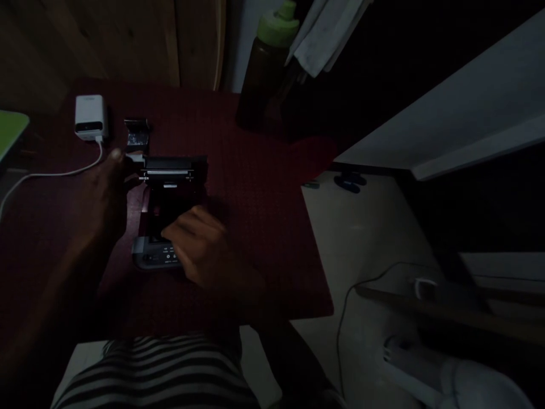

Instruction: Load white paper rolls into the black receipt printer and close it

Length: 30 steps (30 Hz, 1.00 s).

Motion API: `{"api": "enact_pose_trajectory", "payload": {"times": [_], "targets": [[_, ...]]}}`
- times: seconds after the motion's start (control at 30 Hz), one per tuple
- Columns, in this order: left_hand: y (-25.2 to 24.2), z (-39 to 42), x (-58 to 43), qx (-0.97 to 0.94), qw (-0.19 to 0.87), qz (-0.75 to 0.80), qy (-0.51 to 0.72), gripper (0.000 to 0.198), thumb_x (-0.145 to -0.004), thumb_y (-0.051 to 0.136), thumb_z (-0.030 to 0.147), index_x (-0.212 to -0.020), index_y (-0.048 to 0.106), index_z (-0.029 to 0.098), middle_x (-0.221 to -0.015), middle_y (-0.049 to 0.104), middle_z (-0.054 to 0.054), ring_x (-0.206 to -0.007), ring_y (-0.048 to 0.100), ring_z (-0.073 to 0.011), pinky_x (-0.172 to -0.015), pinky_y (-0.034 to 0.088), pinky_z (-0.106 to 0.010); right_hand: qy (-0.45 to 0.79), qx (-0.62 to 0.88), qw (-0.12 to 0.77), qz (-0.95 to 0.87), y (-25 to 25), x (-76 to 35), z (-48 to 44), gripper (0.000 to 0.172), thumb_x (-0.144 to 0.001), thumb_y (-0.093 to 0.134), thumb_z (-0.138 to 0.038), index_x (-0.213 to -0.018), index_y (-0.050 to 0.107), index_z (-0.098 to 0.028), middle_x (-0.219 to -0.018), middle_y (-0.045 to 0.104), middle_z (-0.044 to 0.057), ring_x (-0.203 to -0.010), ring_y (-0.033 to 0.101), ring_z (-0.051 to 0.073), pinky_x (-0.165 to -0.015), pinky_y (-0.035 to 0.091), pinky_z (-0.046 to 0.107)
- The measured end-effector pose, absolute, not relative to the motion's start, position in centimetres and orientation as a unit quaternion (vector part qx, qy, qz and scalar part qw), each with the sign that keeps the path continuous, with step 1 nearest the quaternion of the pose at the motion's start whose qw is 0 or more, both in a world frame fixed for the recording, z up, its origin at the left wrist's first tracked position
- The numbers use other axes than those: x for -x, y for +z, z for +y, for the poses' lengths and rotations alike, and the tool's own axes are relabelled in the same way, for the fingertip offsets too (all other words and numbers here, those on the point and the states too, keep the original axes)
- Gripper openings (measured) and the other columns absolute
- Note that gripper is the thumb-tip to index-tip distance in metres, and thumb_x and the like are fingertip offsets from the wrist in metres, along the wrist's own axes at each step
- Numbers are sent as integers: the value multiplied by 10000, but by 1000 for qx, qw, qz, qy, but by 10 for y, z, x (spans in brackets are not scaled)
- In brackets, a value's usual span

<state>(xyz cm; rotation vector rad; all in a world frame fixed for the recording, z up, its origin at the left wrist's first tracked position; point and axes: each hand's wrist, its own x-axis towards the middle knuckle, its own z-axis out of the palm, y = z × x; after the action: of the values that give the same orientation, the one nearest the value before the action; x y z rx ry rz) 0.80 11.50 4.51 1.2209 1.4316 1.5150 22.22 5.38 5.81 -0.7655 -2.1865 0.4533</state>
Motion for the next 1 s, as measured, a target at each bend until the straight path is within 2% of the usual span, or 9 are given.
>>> {"api": "enact_pose_trajectory", "payload": {"times": [0.07, 0.13, 0.2, 0.3, 0.37, 0.43, 0.53, 0.83, 1.0], "targets": [[48, 116, -11, -460, 364, 554, 591, 388, -1068, 684, 535, -1003, 811, 175, -1004, 799, -50, -1048, 744, -248, -1050, 561, -478, 153, 326, 385, -850, 55, -217, 41, 303, -1109, 530, -48, -1050, 798, -175, -955, 819, 73, -938, 729, 210, -886, 635, 376], [48, 108, -12, -453, 375, 547, 595, 277, -1023, 731, 435, -948, 806, 179, -1095, 817, -63, -1178, 741, -270, -1135, 540, -495, 119, 351, 380, -847, 53, -214, 30, 327, -1117, 522, -45, -1051, 811, -185, -961, 830, 67, -949, 745, 208, -895, 638, 375], [45, 92, -10, -447, 394, 543, 592, 203, -975, 767, 379, -1029, 829, 193, -1265, 819, -70, -1348, 699, -295, -1231, 500, -506, 76, 369, 378, -846, 51, -213, 21, 274, -1097, 586, -37, -1055, 825, -164, -1010, 851, 83, -1000, 767, 219, -914, 638, 372], [39, 62, -8, -414, 442, 556, 569, 474, -903, 837, 380, -1361, 788, 266, -1433, 784, -66, -1417, 690, -322, -1258, 520, -519, 26, 391, 376, -840, 50, -213, 13, 184, -1065, 685, -52, -1061, 840, -151, -1078, 874, 106, -1098, 780, 236, -938, 642, 363], [36, 45, -8, -397, 472, 568, 545, 611, -878, 856, 365, -1472, 731, 301, -1544, 734, -67, -1476, 667, -343, -1244, 557, -507, 19, 407, 361, -839, 51, -214, 10, 192, -1065, 693, -62, -1090, 845, -176, -1155, 883, 104, -1170, 780, 236, -998, 646, 377], [35, 32, -10, -382, 497, 580, 521, 656, -892, 831, 354, -1532, 694, 305, -1596, 704, -74, -1501, 658, -359, -1243, 571, -516, 28, 428, 341, -837, 54, -215, 10, 206, -1071, 683, -79, -1107, 846, -200, -1319, 860, 122, -1311, 759, 261, -1089, 639, 426], [34, 24, -13, -368, 519, 587, 501, 647, -916, 804, 367, -1547, 692, 283, -1589, 713, -89, -1499, 662, -379, -1266, 555, -551, 54, 441, 321, -837, 58, -219, 13, 207, -1089, 658, -123, -1089, 844, -214, -1476, 799, 147, -1448, 717, 304, -1159, 623, 499], [31, 23, -9, -394, 518, 577, 494, 602, -968, 807, 394, -1554, 689, 323, -1618, 690, -65, -1548, 613, -374, -1303, 516, -556, 112, 461, 266, -839, 64, -219, 15, 188, -1133, 612, -183, -1204, 785, -178, -1448, 821, 112, -1461, 720, 268, -1244, 566, 436], [27, 20, -7, -390, 523, 579, 489, 612, -964, 816, 425, -1556, 694, 325, -1596, 707, -77, -1500, 656, -384, -1244, 573, -553, 144, 455, 303, -825, 62, -221, 17, 199, -1108, 631, -162, -1248, 770, -187, -1403, 840, 120, -1419, 749, 282, -1200, 612, 494]]}}
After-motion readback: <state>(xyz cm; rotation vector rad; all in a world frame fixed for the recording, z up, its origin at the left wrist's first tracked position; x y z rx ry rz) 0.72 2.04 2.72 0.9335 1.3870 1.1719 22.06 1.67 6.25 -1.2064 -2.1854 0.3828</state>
